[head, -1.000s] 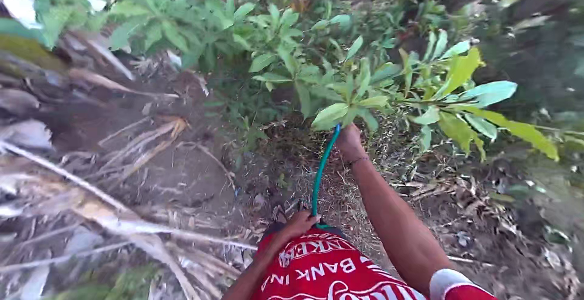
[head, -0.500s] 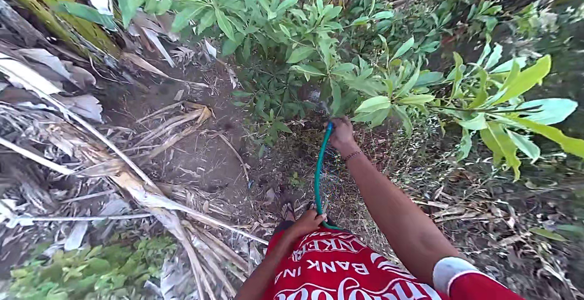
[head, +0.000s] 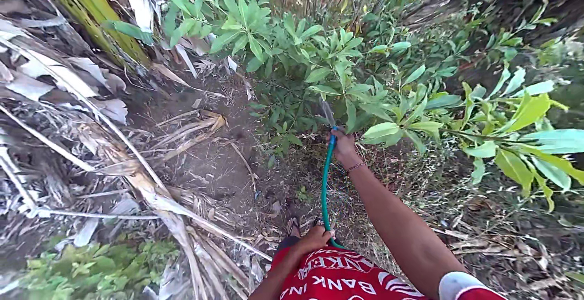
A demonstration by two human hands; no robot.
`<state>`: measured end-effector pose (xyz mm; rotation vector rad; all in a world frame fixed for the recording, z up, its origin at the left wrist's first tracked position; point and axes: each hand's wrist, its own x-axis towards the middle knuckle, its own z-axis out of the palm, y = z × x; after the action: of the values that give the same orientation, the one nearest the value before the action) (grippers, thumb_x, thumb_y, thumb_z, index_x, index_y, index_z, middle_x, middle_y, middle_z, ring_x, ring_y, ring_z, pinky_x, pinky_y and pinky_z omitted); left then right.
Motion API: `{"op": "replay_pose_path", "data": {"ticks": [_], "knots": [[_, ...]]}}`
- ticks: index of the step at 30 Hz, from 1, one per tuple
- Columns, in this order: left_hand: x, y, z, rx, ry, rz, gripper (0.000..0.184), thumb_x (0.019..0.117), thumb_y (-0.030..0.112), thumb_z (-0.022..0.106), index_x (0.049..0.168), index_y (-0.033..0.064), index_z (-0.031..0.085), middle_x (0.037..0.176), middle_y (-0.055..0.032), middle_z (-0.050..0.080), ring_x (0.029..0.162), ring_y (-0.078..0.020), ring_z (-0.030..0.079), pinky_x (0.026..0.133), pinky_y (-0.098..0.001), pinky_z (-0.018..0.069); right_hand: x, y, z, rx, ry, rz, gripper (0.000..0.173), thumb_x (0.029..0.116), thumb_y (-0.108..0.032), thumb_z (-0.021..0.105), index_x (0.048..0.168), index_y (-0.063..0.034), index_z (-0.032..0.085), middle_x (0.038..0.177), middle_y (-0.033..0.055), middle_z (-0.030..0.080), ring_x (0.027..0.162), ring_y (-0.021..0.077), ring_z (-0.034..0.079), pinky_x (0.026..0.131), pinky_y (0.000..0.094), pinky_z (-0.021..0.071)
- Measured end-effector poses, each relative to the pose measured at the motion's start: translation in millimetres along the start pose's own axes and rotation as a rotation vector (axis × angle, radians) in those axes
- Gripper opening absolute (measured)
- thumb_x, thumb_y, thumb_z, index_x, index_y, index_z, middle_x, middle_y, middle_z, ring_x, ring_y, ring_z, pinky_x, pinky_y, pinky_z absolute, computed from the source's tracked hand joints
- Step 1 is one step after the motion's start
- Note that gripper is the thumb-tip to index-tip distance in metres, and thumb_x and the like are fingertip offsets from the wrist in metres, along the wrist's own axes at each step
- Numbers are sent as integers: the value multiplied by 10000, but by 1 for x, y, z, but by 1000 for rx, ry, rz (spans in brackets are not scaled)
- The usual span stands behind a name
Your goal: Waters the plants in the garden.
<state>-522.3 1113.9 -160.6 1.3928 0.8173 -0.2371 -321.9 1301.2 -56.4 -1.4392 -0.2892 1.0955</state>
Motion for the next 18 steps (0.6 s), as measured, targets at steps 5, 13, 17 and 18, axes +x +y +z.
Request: {"op": "replay_pose_path", "data": {"ticks": [5,13,17,18], "knots": [[0,-4,-3,-4,-10,0,427,1098,273,416,1190,-90,622,1100,-253,658,996,-315,662,951,-480,515,5,7,0,52,57,-12,272,1044,-86,538,1312,-56,503,868,69,593,603,150,590,559,325,554],[-2,-8,-2,21,-6,39,432,1097,270,429,1163,-110,626,1063,-263,662,966,-323,660,930,-489,511,2,2,2,133,114,-50,200,1064,-63,501,1245,21,516,772,92,596,539,149,593,494,290,551],[-3,-13,-2,66,-22,63,440,1094,282,435,1145,-106,637,1042,-260,666,960,-326,661,934,-496,508,-29,-9,8,190,80,-143,170,1069,-72,488,1227,-9,487,753,78,607,531,154,602,482,299,556],[-1,-16,-2,88,-28,91,450,1090,287,441,1122,-113,644,1025,-271,667,953,-341,657,930,-509,497,-41,-14,12,199,50,-182,176,1069,-71,477,1234,-9,482,737,75,609,525,158,609,481,306,564]]}}
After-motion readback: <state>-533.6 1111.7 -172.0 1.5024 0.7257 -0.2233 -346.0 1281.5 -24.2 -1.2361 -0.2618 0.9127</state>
